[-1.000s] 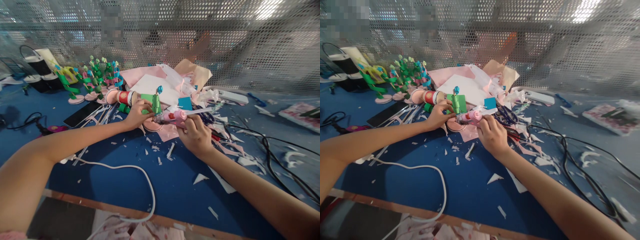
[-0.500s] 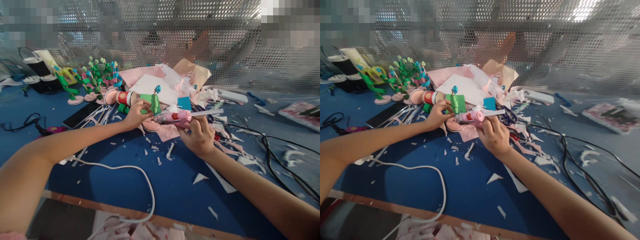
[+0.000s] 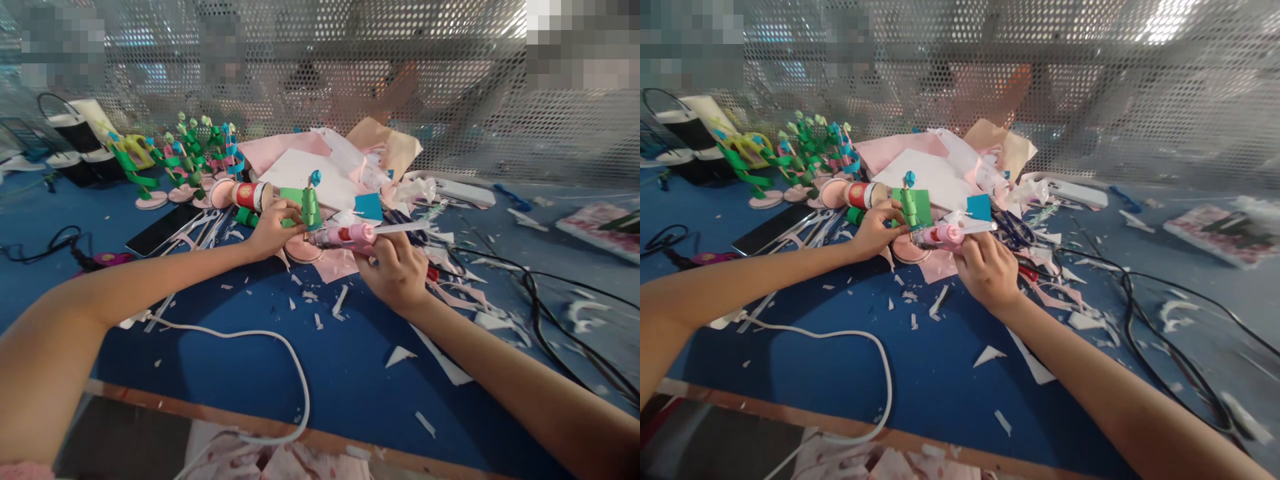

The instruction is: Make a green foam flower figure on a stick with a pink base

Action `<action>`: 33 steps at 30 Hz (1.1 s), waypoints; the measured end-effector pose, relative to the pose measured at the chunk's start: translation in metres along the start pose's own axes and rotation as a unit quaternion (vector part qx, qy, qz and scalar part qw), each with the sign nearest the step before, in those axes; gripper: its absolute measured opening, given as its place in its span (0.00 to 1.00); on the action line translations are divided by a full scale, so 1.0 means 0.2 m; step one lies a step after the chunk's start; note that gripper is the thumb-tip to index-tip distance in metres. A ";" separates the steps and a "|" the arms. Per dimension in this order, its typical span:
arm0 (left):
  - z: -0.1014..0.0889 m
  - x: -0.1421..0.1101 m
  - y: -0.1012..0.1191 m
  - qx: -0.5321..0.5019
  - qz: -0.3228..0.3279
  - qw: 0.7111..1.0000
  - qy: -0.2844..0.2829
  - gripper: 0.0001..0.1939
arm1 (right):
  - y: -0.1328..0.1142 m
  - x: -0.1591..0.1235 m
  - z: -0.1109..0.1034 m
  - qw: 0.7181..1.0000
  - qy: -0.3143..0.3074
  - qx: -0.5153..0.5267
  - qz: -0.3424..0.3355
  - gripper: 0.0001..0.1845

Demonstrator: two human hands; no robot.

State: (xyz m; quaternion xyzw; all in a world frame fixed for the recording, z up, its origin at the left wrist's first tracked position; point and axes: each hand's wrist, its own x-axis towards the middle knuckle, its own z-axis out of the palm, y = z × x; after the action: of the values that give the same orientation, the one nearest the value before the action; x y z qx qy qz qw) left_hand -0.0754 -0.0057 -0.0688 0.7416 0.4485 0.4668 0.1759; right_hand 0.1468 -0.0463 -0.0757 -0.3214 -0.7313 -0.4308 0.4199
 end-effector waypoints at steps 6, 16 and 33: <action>0.00 0.00 0.01 0.000 0.002 1.000 0.000 0.07 | 0.00 0.01 0.00 1.000 0.004 0.002 -0.031 0.07; 0.00 0.00 0.00 0.007 0.000 1.000 -0.002 0.08 | 0.01 0.01 -0.01 1.000 0.005 -0.010 -0.015 0.07; -0.01 0.00 0.02 0.011 -0.005 1.000 -0.004 0.08 | -0.01 -0.03 0.03 0.989 -0.112 0.002 0.096 0.07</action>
State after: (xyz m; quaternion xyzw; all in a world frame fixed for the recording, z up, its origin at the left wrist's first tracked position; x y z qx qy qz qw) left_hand -0.0749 -0.0082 -0.0656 0.7431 0.4564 0.4582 0.1718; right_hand 0.1455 -0.0427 -0.0833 -0.4353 -0.7404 -0.3480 0.3758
